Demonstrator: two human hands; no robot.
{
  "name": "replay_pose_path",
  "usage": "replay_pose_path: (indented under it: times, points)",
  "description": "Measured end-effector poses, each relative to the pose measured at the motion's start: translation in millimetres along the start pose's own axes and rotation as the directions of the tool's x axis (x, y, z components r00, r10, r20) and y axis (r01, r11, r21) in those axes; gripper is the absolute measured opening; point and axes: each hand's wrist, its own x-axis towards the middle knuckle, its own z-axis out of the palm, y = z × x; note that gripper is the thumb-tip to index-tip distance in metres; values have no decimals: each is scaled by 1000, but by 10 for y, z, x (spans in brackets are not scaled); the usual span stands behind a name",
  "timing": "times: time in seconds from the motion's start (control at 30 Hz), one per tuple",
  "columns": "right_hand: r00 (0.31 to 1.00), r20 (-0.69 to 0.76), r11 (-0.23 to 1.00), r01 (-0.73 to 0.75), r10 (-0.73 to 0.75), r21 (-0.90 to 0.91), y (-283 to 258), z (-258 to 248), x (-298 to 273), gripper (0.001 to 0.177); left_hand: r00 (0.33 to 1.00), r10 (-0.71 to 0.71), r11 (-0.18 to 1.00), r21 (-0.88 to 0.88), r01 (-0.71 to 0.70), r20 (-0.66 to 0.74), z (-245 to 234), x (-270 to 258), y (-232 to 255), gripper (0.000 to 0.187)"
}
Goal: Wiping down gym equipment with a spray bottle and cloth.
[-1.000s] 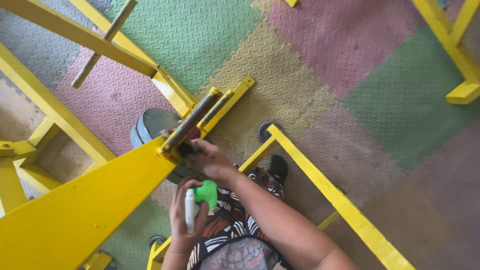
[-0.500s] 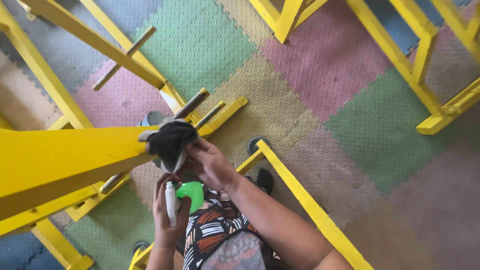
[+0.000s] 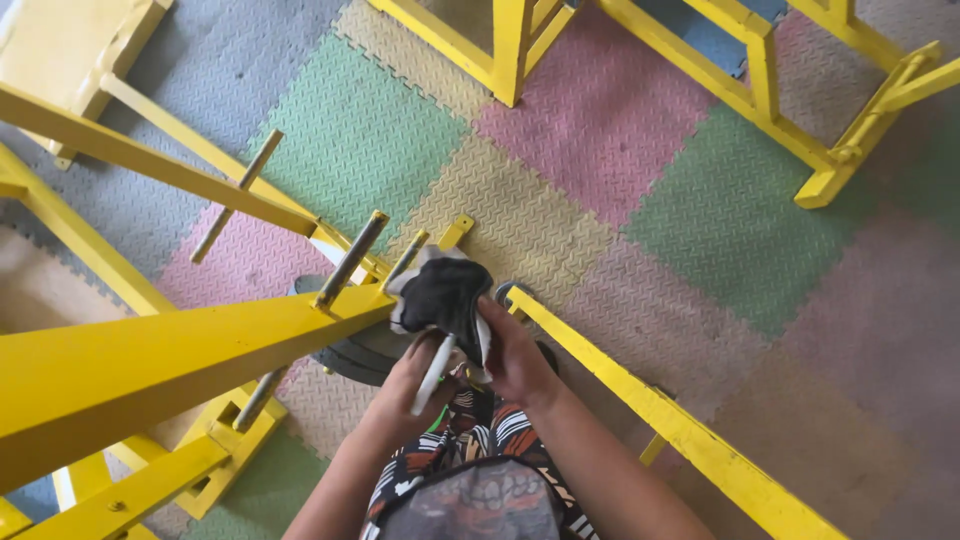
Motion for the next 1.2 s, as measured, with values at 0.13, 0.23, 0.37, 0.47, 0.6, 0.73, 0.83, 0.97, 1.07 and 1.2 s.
replay_pose_path:
  times: [0.13,0.23,0.37,0.47,0.6,0.73,0.83,0.97,1.07,1.2]
  points:
    - [995,-52,996,87,-87,-8,-48,-57,-236,46,996,17,992,-124,-6,91,-140,207,238,56]
    - [982,-110,986,161,-156,40,-53,-189,-336,42,980,-19,989,-140,47,196,-139,367,260,54]
    - [961,-183,972,222,-205,80,-194,-197,-705,43,965,106,993,-81,-89,239,107,428,445,53]
    - [959,-171,972,234,-225,35,-586,-9,-908,45,956,71,997,-30,-65,283,339,628,583,46]
    - [940,-205,960,279,-273,0,-1014,-126,-1075,44,949,60,998,-37,-51,308,736,818,740,40]
    - [925,-184,940,342,-333,18,-1267,164,-1217,47,943,73,995,41,-91,324,839,1064,1065,39]
    - [884,-148,890,454,-444,38,-1342,225,-1222,45,935,326,942,31,-333,137,844,1189,1196,65]
    - [862,-191,871,488,-470,61,-1441,319,-1239,47,911,335,932,58,-358,239,834,1411,1230,58]
    - [805,-292,831,554,-517,57,-1531,206,-1223,47,860,293,941,32,-337,417,952,1655,1058,59]
    - [688,-427,757,654,-587,13,-1745,67,-1133,47,715,473,849,-51,-525,515,1153,2090,853,66]
